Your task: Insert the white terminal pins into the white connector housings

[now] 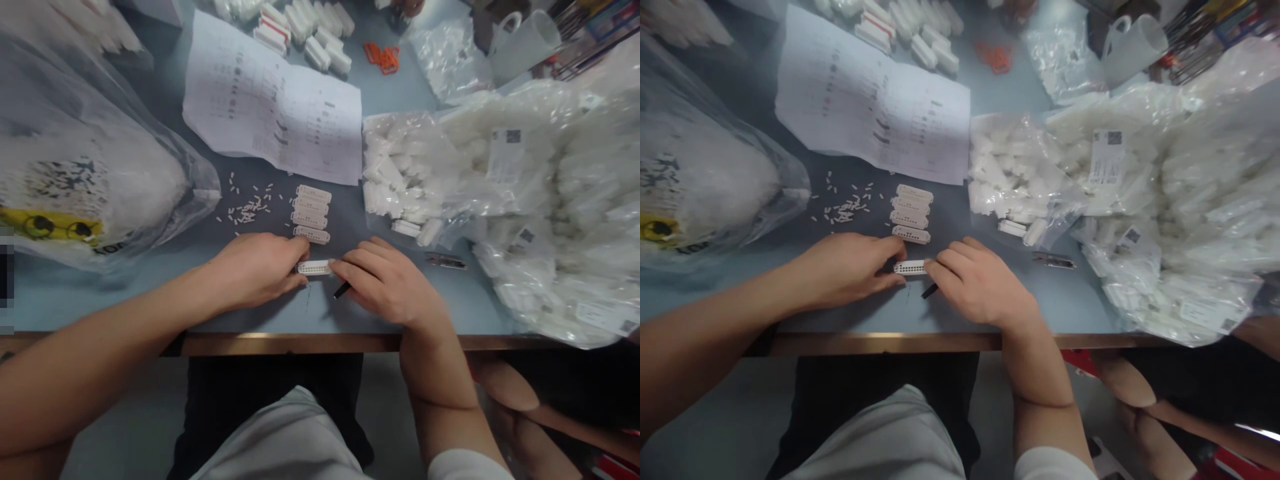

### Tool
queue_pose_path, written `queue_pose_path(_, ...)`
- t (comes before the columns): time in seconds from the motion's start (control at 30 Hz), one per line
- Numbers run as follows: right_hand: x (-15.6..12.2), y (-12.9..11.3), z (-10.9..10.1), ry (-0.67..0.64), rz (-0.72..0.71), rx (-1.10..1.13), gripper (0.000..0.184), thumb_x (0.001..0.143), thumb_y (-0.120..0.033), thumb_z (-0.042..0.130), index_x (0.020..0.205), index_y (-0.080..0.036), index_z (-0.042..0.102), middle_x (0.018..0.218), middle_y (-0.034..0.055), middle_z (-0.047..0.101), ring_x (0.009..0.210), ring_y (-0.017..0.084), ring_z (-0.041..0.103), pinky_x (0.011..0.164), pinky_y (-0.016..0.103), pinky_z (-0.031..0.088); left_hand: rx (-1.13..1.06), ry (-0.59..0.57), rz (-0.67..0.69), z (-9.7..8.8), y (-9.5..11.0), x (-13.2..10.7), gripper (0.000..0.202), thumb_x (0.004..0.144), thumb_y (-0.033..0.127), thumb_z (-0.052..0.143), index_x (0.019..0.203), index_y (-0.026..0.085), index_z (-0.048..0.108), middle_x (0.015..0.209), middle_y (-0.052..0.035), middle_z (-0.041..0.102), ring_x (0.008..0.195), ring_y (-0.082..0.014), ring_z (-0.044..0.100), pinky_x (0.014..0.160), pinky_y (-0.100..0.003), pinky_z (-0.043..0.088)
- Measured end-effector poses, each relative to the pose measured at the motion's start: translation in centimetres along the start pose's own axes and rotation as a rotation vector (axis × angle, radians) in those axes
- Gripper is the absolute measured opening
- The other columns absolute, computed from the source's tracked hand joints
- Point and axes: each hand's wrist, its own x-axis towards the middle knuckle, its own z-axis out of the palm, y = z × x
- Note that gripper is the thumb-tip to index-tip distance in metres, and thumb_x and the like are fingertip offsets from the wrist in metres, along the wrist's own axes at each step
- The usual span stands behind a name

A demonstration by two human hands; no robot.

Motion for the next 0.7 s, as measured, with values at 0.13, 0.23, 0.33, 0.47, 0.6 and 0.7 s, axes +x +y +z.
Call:
queue_pose_path(0.13,-0.1,0.2,0.2,0.006,-0.086,-0.048,0.021,0.098,-0.018,0.05,0.107,-0.011,0.068,0.079,0.0052,0.064,0.073,0.019,0.048,0.067,0.035,0.036,0.003,0.017,0.0,0.4,0.0,0.1,0.03,0.087,0.051,0.059,0.102,0.026,0.063,0.072,-0.0042,0.069,0.067,-0.0277,0.066,0.052,-0.032,0.027)
queue_pose_path(0.23,0.1,0.1,0.5,-0.023,-0.116,-0.078,0.018,0.097,-0.017,0.052,0.099,-0.012,0.069,0.073,0.0028,0.062,0.069,0.017,0.046,0.065,0.036,0.034,-0.008,0.021,-0.01,0.5,-0.1,0.1,0.03,0.086,0.051,0.061,0.101,0.025,0.064,0.071,-0.0045,0.068,0.064,-0.0271,0.064,0.052,-0.031,0.027)
queue_pose_path(0.33,0.0,0.4,0.6,0.03,-0.125,-0.043,0.017,0.096,-0.019,0.054,0.102,-0.012,0.068,0.073,0.0024,0.062,0.069,0.017,0.047,0.063,0.035,0.034,-0.096,0.007,-0.017,0.1,-0.5,0.1,0.035,0.083,0.049,0.068,0.107,0.024,0.064,0.073,-0.0039,0.067,0.066,-0.026,0.063,0.054,-0.03,0.03)
queue_pose_path(0.47,-0.4,1.3,1.1,0.234,-0.034,-0.136,0.022,0.095,-0.024,0.055,0.112,-0.015,0.066,0.074,0.0027,0.064,0.069,0.017,0.049,0.063,0.035,0.035,-0.394,0.011,-0.003,-1.5,-1.5,0.0,0.049,0.078,0.049,0.073,0.117,0.021,0.063,0.072,0.0,0.064,0.067,-0.022,0.061,0.062,-0.029,0.039)
queue_pose_path(0.6,-0.5,2.4,2.6,0.389,0.068,-0.24,0.023,0.095,-0.023,0.055,0.115,-0.018,0.065,0.071,0.0006,0.062,0.066,0.016,0.052,0.063,0.034,0.037,-0.704,0.155,-0.056,-2.8,-2.4,-0.2,0.024,0.087,0.029,0.057,0.108,0.022,0.066,0.084,-0.0013,0.068,0.069,-0.0173,0.06,0.064,-0.028,0.044)
queue_pose_path(0.7,-0.4,3.2,4.1,0.482,0.129,-0.251,0.022,0.093,-0.022,0.056,0.11,-0.014,0.068,0.072,0.002,0.064,0.068,0.016,0.055,0.067,0.033,0.041,-1.015,0.171,-0.1,-3.1,-2.8,-0.2,0.028,0.08,0.011,0.05,0.103,0.019,0.063,0.091,-0.0032,0.07,0.063,-0.0134,0.058,0.058,-0.026,0.045)
